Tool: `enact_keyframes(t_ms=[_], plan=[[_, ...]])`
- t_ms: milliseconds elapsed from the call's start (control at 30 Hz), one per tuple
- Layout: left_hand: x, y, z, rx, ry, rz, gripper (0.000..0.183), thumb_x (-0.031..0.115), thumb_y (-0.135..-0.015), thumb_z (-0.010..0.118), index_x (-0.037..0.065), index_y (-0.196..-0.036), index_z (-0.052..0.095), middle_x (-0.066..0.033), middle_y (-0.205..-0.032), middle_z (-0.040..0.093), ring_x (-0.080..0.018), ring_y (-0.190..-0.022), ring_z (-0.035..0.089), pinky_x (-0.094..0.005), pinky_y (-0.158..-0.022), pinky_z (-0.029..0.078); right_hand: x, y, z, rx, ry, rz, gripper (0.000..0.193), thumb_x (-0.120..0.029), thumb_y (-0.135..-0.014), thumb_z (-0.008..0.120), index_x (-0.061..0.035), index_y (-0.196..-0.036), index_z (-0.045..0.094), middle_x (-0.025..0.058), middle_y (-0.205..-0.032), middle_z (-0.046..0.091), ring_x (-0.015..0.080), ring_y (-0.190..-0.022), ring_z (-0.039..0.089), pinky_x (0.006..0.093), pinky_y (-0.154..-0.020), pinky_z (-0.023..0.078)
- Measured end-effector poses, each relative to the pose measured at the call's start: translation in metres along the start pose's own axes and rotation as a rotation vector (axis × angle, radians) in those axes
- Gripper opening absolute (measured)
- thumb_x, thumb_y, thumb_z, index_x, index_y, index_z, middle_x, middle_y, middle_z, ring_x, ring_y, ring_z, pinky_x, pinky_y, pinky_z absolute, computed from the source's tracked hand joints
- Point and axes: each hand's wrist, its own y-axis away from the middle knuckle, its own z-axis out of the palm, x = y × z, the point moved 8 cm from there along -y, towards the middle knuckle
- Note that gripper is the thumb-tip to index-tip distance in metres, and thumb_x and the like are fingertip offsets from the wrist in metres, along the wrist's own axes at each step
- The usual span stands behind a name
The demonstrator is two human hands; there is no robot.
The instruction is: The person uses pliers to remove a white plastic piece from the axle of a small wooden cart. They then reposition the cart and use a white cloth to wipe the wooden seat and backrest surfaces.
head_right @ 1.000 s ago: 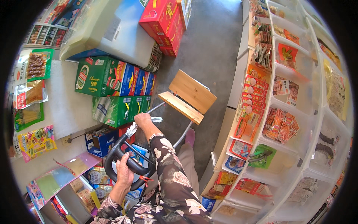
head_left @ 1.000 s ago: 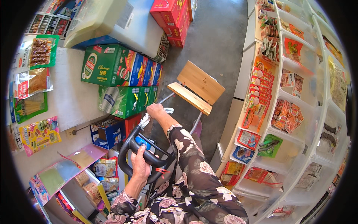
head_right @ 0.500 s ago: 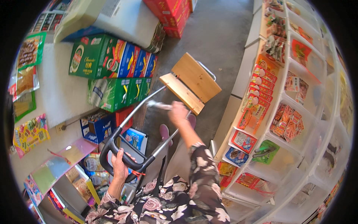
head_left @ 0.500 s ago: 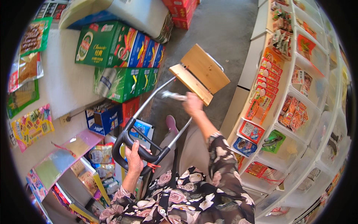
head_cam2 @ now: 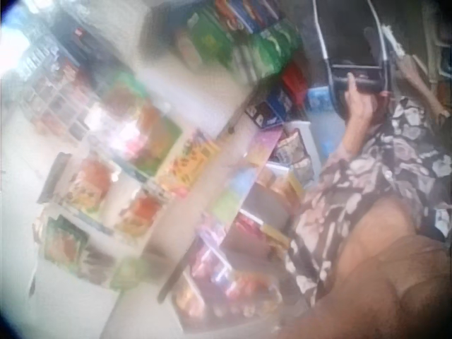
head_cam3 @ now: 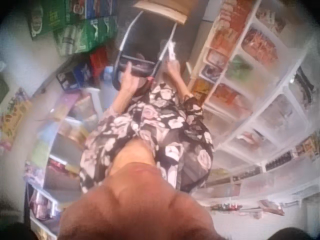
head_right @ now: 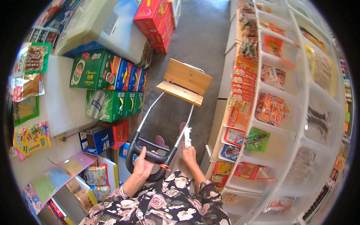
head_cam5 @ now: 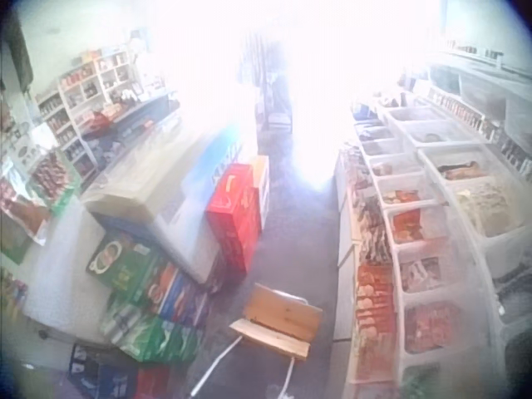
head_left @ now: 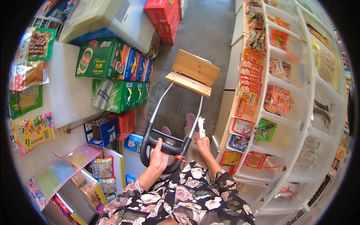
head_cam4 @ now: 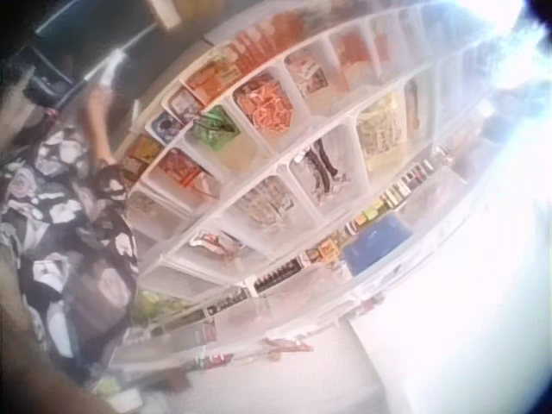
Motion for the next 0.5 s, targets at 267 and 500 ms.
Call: enact_keyframes(t_ms=[267, 500], plan=[[-0.044, -0.029, 0.022, -0.233, -0.096, -0.209, 0.041, 0.033, -0.086, 0.063, 0.004, -0.112, 0.051, -0.0125, -0.114, 0.055, -0.0279, -0.111, 0.051, -0.0519, -0.099, 0.035, 0.023, 0.067, 0.033, 0.013, -0.816, 0.273, 0.032, -0.027, -0.094, 0.040, -0.0042, -0.094, 0.061, 0.0119, -0.075, 0.065, 0.0203, -0.059, 0.060, 0.0343, -0.048, 0.049], [-0.032, -0.018, 0.015, -0.299, -0.444, -0.211, 0.047, 0.025, -0.089, 0.058, -0.005, -0.123, 0.045, -0.0238, -0.124, 0.049, -0.0381, -0.121, 0.045, -0.0495, -0.101, 0.035, -0.032, 0.079, 0.034, 0.148, -0.737, 0.011, 0.030, -0.028, -0.090, 0.050, 0.0002, -0.091, 0.060, 0.0089, -0.069, 0.061, 0.0155, -0.053, 0.055, 0.0282, -0.043, 0.042]])
